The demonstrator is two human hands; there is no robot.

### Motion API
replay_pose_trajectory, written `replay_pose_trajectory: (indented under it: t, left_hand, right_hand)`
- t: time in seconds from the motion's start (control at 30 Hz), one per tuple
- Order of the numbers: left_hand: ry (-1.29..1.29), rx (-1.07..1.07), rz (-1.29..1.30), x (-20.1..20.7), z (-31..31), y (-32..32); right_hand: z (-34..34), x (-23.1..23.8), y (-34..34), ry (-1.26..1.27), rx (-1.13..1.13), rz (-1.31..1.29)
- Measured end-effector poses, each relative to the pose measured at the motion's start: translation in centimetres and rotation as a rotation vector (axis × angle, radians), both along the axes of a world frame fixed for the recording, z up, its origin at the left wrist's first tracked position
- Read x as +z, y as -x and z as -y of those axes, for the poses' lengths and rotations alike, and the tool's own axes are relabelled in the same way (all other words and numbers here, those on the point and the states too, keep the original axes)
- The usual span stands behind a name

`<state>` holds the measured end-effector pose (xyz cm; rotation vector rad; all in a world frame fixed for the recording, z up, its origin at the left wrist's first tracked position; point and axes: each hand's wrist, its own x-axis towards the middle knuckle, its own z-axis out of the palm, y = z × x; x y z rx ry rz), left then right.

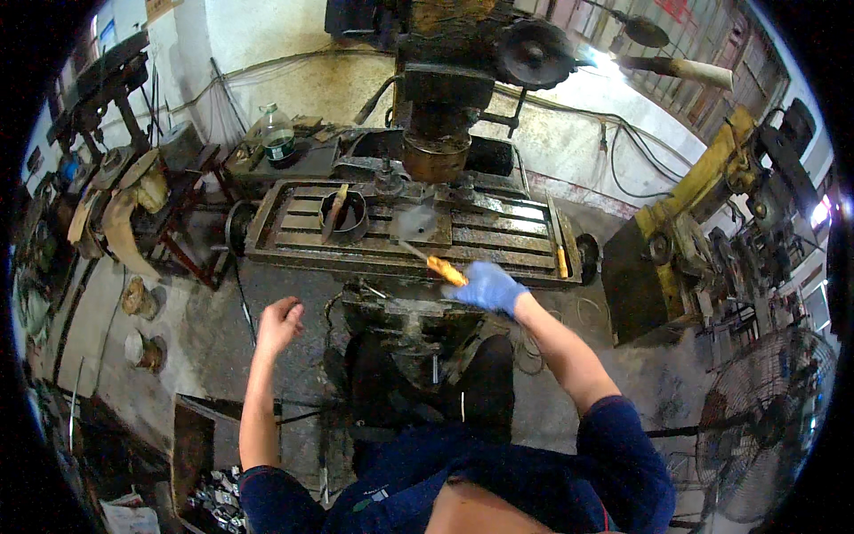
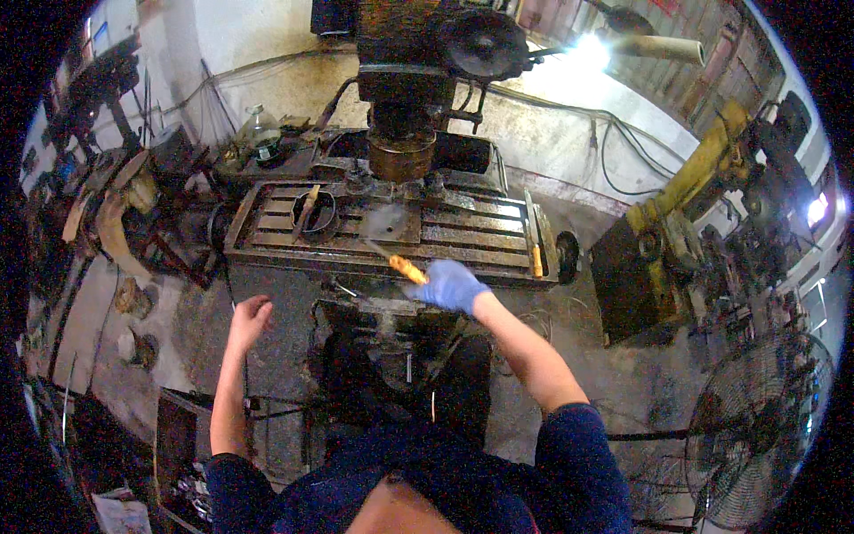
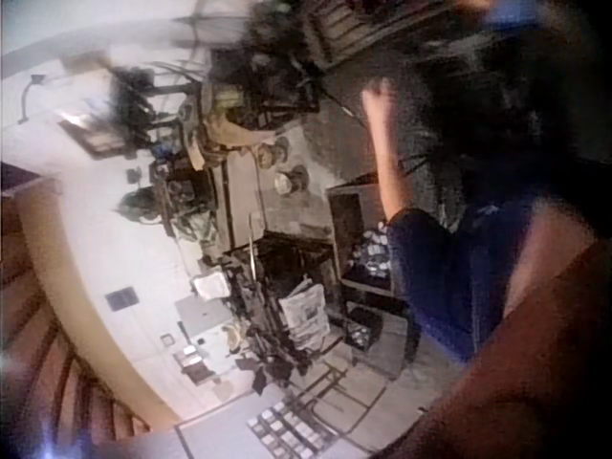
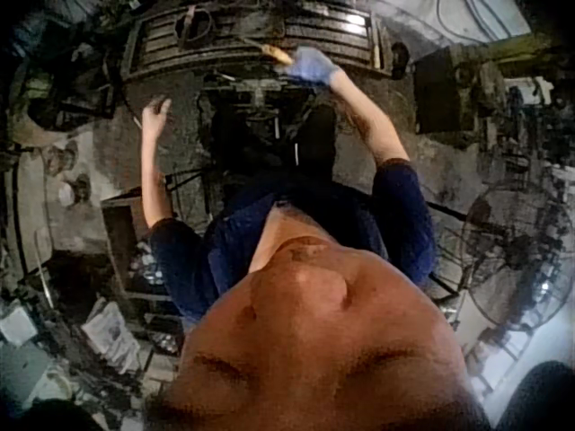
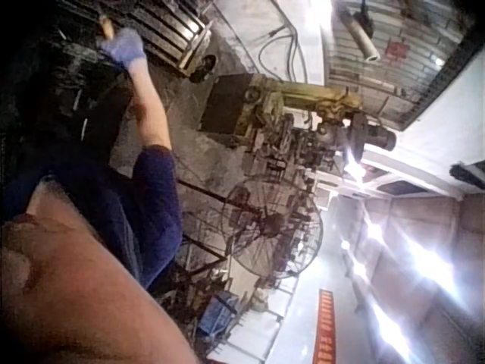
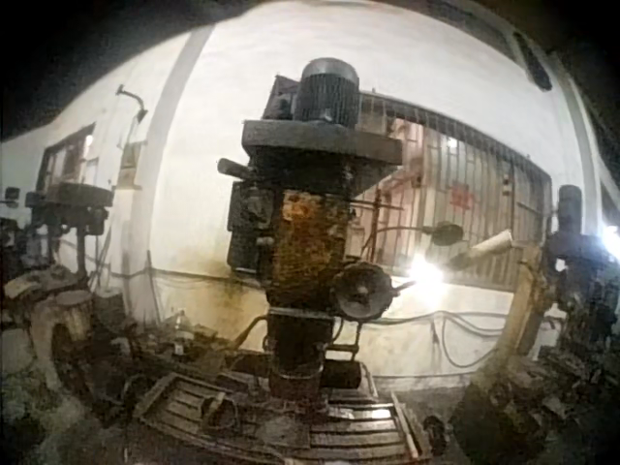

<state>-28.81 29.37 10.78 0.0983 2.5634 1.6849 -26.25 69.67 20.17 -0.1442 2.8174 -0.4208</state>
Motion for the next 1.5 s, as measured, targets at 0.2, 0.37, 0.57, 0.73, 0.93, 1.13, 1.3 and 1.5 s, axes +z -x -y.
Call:
replay_pose_trajectory:
  t: [0.2, 0.37, 0.57, 0.73, 0.93, 1.13, 1.3, 1.5]
  left_hand:
    - [-0.620, -0.219, 0.397, -1.0, -8.2, -2.3]
    - [-0.758, -0.173, 0.413, -2.1, -8.4, -3.4]
    - [-0.718, 0.192, 0.191, -1.9, 0.1, -7.4]
    - [-0.100, 0.631, -0.067, 4.2, 12.7, -17.2]
    - [0.971, 1.074, 0.194, -1.7, 27.6, -31.7]
    - [1.127, 1.177, 0.668, -5.8, 27.8, -32.3]
    - [1.166, 1.240, 0.650, -7.5, 28.7, -30.7]
    - [1.134, 1.238, 0.563, -7.1, 29.1, -31.4]
  right_hand:
    - [2.7, -1.7, -8.8, 0.115, 0.379, 0.062]
    - [5.9, -2.8, -8.9, 0.157, 0.258, 0.199]
    - [9.2, -2.0, -9.0, 0.425, 0.305, 0.306]
    - [8.1, -3.0, -8.3, 0.472, 0.385, 0.299]
    - [7.9, -5.1, -8.3, 0.472, 0.346, 0.315]
    - [9.4, -5.3, -8.2, 0.442, 0.383, 0.271]
    - [9.5, -6.1, -8.2, 0.361, 0.414, 0.215]
    - [8.0, -6.5, -9.0, 0.429, 0.318, 0.286]
